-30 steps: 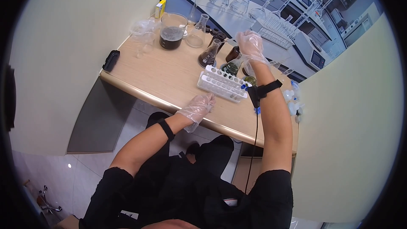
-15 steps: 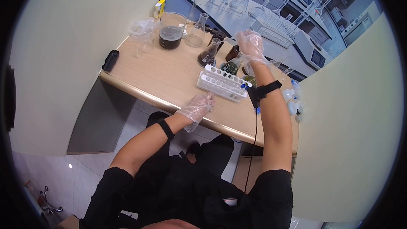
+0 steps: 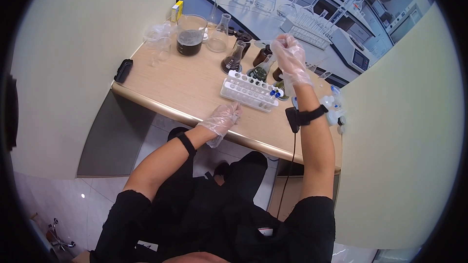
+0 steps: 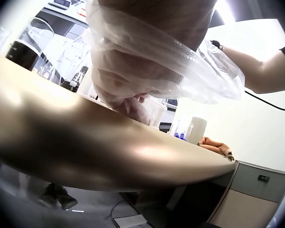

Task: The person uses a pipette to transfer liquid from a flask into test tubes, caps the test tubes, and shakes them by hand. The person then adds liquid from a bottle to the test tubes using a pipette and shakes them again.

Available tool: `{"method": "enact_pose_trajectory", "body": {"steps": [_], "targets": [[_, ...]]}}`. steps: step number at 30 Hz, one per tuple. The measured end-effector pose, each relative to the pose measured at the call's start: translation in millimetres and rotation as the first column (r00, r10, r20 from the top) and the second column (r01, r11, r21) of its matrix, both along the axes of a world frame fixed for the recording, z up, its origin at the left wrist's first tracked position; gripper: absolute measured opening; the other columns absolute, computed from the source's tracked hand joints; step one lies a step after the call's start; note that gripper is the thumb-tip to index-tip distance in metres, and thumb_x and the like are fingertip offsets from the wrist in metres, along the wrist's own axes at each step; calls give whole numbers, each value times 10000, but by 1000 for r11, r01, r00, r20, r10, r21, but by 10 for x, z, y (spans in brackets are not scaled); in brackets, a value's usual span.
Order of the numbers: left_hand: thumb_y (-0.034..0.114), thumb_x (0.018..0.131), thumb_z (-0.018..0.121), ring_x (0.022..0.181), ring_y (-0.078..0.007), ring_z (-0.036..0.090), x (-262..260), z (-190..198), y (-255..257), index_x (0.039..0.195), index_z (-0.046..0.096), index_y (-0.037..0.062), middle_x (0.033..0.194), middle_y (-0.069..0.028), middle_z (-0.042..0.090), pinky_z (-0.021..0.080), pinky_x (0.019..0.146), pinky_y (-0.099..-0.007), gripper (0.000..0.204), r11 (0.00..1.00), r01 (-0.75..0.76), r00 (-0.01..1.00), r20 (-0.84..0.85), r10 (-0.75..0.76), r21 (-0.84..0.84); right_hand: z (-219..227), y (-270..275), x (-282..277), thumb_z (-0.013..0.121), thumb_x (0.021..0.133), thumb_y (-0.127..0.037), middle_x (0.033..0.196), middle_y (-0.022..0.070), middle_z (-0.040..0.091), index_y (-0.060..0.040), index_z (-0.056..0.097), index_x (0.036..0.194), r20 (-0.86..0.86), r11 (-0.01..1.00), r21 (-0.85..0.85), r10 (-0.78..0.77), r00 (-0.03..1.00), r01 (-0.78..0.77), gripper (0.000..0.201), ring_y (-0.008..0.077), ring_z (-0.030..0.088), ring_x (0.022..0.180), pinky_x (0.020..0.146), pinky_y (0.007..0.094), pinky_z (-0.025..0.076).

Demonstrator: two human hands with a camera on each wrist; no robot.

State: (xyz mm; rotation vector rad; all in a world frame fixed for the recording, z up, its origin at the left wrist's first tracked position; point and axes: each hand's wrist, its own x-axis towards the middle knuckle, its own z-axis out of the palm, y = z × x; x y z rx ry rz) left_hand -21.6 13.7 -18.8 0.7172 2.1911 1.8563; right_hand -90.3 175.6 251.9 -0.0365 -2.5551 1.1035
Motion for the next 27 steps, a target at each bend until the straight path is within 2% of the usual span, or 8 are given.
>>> {"method": "enact_pose_trajectory", "body": {"steps": [1,3,4,9,13,18,25,27], "targets": [[112,1078,492,747,-121,563,56,139,-52,992,565,79,816,4,531,498,702,-317,117,999,-1,1000,27,2,-40,-36,69,79,693,894,-316,865,28,645,-14,703,1117,-1,1000,-1,-4,1000,4,376,118,566,786,712,316,485],[134,1089,495,761,-129,591,97,277,-94,1000,568,72,824,-8,549,516,715,-324,131,997,4,999,53,0,-79,-129,248,242,704,942,-363,869,40,653,-23,701,1130,-155,988,-32,144,977,-151,389,122,573,788,708,317,484],[150,1096,497,770,-138,610,99,305,-101,1015,571,66,833,-22,563,531,726,-331,139,995,5,998,66,2,-101,-104,257,405,695,984,-389,873,39,657,-26,698,1135,-142,985,-10,168,976,-171,393,127,574,794,702,318,481],[176,1108,505,756,-154,623,93,270,-105,1048,571,59,837,-44,572,556,738,-342,147,997,17,996,84,-10,-78,-103,270,1031,691,1000,-328,844,2,620,-27,700,1085,-30,984,-67,164,986,-166,313,92,528,771,675,288,450],[181,1108,514,743,-159,619,114,334,-122,1050,562,64,833,-48,567,561,742,-350,140,993,1,998,62,6,-121,-223,350,1281,685,1007,-287,782,-27,569,-39,704,1069,-34,978,-98,179,983,-181,256,79,481,716,624,277,416],[189,1105,525,754,-167,633,117,343,-129,1047,563,63,843,-57,579,565,741,-359,144,991,14,999,48,-8,-132,-297,380,1434,678,1016,-288,777,-49,565,-55,707,1073,121,981,-147,147,982,-129,241,36,461,662,551,243,366],[198,1107,527,756,-167,637,66,218,-98,1042,569,52,848,-68,587,562,734,-356,165,984,-15,999,-41,8,-179,-433,392,1517,680,1023,-259,812,-52,585,-63,701,1089,110,972,-205,136,985,-112,208,32,468,678,561,233,367],[197,1107,526,756,-165,636,55,219,-93,1043,570,51,849,-67,589,562,736,-352,166,983,-13,1000,-23,9,-185,-428,382,1551,680,1024,-261,832,-52,589,-65,697,1098,-6,956,-279,94,996,-92,211,32,483,711,591,230,382]]}}
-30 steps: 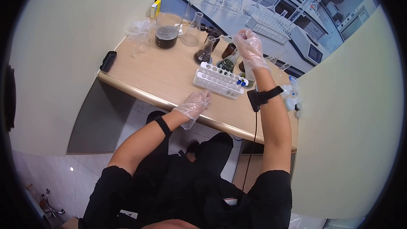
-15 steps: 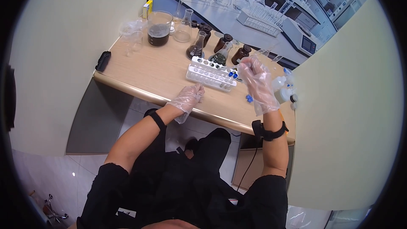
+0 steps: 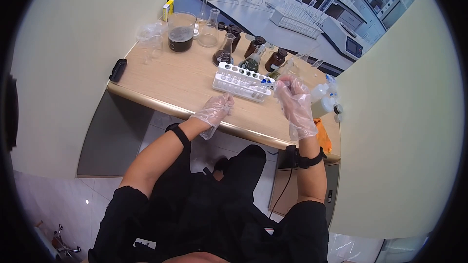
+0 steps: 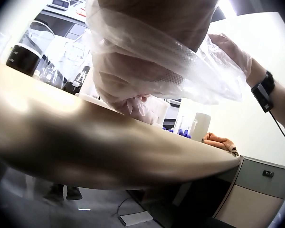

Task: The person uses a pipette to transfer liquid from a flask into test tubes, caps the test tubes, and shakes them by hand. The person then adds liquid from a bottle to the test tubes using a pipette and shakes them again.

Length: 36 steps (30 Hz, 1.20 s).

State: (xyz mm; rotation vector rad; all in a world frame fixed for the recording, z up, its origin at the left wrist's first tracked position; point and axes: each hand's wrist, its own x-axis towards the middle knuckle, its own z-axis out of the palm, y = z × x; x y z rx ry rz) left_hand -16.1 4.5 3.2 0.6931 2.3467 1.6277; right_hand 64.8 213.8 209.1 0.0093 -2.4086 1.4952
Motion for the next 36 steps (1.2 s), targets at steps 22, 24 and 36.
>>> {"method": "enact_pose_trajectory", "body": {"steps": [22,24,36], "targets": [[208,1042,518,872,-410,677,-53,-148,76,1032,586,92,869,-204,671,514,774,-490,134,998,-17,1000,22,16,59,-182,4,92,688,1034,-249,691,96,590,2,706,938,-135,872,483,-17,991,80,269,175,487,602,571,368,409],[209,1038,524,871,-402,683,-68,-182,78,1030,587,94,866,-203,671,516,772,-488,132,998,-29,1000,-5,29,49,-294,115,35,681,1036,-259,653,147,549,16,657,818,-398,714,688,219,891,132,353,219,475,573,556,408,393],[162,1013,519,828,-399,661,-110,-290,114,1002,590,106,858,-193,665,496,755,-483,92,997,-12,999,34,10,77,-383,55,73,666,1032,-238,655,137,465,29,570,772,-247,861,495,14,969,114,385,229,419,605,579,423,370]]}}
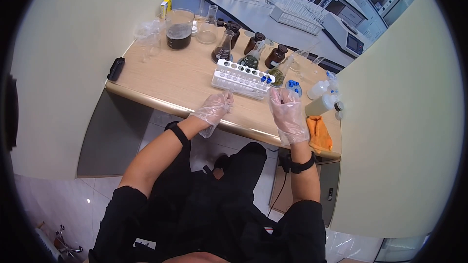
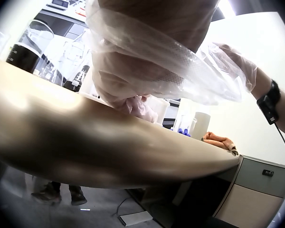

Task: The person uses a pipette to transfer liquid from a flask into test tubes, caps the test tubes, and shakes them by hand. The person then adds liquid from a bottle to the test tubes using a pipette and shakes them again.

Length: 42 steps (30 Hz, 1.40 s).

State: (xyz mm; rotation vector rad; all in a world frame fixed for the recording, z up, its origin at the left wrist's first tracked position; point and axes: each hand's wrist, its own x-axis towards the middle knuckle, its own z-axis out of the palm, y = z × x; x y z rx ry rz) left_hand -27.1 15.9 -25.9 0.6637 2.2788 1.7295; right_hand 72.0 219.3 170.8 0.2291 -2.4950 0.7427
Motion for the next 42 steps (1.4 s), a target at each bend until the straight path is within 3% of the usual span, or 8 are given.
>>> {"method": "enact_pose_trajectory", "body": {"steps": [6,13,21,23,33,37,39,42], "targets": [[189,1029,517,868,-420,662,-4,-8,-9,1013,594,107,880,-203,672,498,772,-497,114,1000,1,999,-47,0,19,108,-46,45,610,1069,-293,658,182,427,42,519,759,109,1000,-24,-15,994,18,465,301,388,603,582,461,326],[200,1038,521,886,-425,662,-6,10,-1,1033,593,102,904,-211,675,501,783,-502,121,1000,-4,1000,13,4,3,91,-25,60,587,1084,-335,643,192,348,30,489,732,204,993,-28,-107,973,115,517,264,312,597,565,457,292],[195,1031,510,880,-403,667,-52,-104,18,1022,594,105,899,-198,679,499,780,-494,123,999,26,998,50,-28,28,56,-123,99,673,1040,-298,633,35,413,-19,515,750,191,961,-266,-23,981,74,432,134,346,610,549,365,323],[268,1130,471,703,-98,485,-29,-86,12,929,554,88,785,33,473,467,701,-296,283,993,21,1000,7,-22,116,63,-154,113,677,1037,-295,639,18,418,-22,521,753,184,959,-276,-19,983,70,423,116,353,617,546,354,322],[183,1115,500,756,-122,576,122,294,-109,1019,571,59,847,-9,537,537,735,-308,173,993,11,999,-46,-17,-118,48,-182,191,668,1038,-263,663,-4,418,-45,549,789,273,901,-417,3,962,116,351,75,371,648,562,321,319],[181,1111,504,742,-131,595,17,23,-35,1019,572,60,833,-18,535,541,739,-313,167,998,16,994,-106,-22,-65,-117,-16,105,679,1030,-230,646,23,428,-44,582,810,171,951,-301,-23,985,74,304,133,387,616,564,330,327],[178,1109,503,734,-134,594,37,60,-47,1014,570,60,827,-20,531,540,740,-313,165,999,15,995,-98,-19,-40,-208,89,72,666,1042,-233,689,61,548,-14,621,829,-139,998,62,37,990,-29,309,183,460,606,572,368,360],[164,1107,482,729,-133,573,66,159,-65,1000,563,65,822,-14,521,533,743,-308,168,996,16,995,-99,-24,-86,-144,52,68,642,1048,-206,688,136,560,-2,641,844,1,998,-58,-31,1000,30,288,260,472,596,577,404,370]]}}
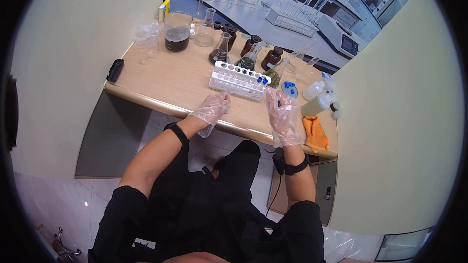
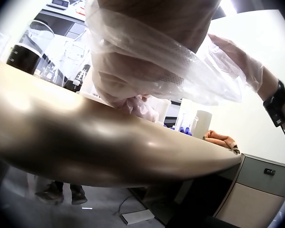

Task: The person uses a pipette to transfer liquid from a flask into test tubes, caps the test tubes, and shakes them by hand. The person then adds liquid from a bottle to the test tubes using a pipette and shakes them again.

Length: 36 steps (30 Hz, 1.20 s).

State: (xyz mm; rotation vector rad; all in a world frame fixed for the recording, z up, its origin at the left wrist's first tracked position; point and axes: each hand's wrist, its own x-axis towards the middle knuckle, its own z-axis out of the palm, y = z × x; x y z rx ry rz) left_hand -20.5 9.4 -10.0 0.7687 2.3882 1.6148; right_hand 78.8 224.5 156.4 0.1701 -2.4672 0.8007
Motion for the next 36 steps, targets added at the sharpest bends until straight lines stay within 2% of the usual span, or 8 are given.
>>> {"method": "enact_pose_trajectory", "body": {"steps": [4,6,8,11,18,23,33,36], "targets": [[164,1102,478,718,-129,556,-56,-120,22,994,561,66,821,-13,522,516,721,-306,167,999,19,1000,-4,-19,37,-26,26,-63,638,1049,-207,682,128,553,-4,643,849,-185,963,257,127,975,-77,285,265,467,596,577,409,369],[167,1100,483,720,-125,556,-13,-53,9,995,561,66,820,-13,522,509,711,-305,165,1000,8,1000,9,-9,26,65,-83,-48,648,1029,-153,634,145,428,-12,550,744,79,999,-34,13,997,-11,333,274,384,572,554,410,316],[158,988,563,930,-428,679,-15,-62,23,1004,581,97,905,-191,701,506,816,-510,66,998,-19,999,41,17,63,111,-153,-63,643,1038,-170,623,118,433,-18,545,737,15,999,-16,50,999,-49,351,246,382,569,549,402,312],[166,1096,492,717,-127,565,-31,-81,22,1006,560,70,814,-9,528,509,710,-304,148,1000,7,1000,-21,-7,-2,108,-141,-113,638,1049,-205,615,63,443,-25,540,731,-45,995,-83,59,997,-62,379,178,384,583,542,388,306],[167,1093,482,724,-153,593,151,312,-67,992,550,61,816,-35,560,523,727,-334,162,992,4,982,188,-28,125,717,14,-432,693,1006,-302,675,12,473,-28,589,779,-60,923,-331,-228,972,196,370,77,414,666,575,306,361],[155,1039,490,771,-295,681,83,177,-64,1134,638,112,833,-126,657,515,739,-439,181,999,-3,992,126,-2,41,1137,696,-1118,649,932,-429,828,233,668,32,680,910,-153,888,87,-436,887,452,462,373,641,781,768,446,501],[184,1102,485,747,-173,627,80,180,-48,1035,560,52,834,-38,580,539,749,-341,166,1000,-12,988,155,10,12,619,1572,-2520,617,897,-452,1147,306,712,18,767,1046,182,875,432,-320,930,216,516,442,677,1108,940,459,515],[192,1104,487,749,-179,633,23,-18,-26,1044,567,51,827,-49,583,539,747,-348,173,1000,-9,1000,24,9,25,331,1628,-2770,674,865,-485,852,229,712,28,729,905,237,879,432,-328,914,203,517,376,696,835,783,439,524]]}}
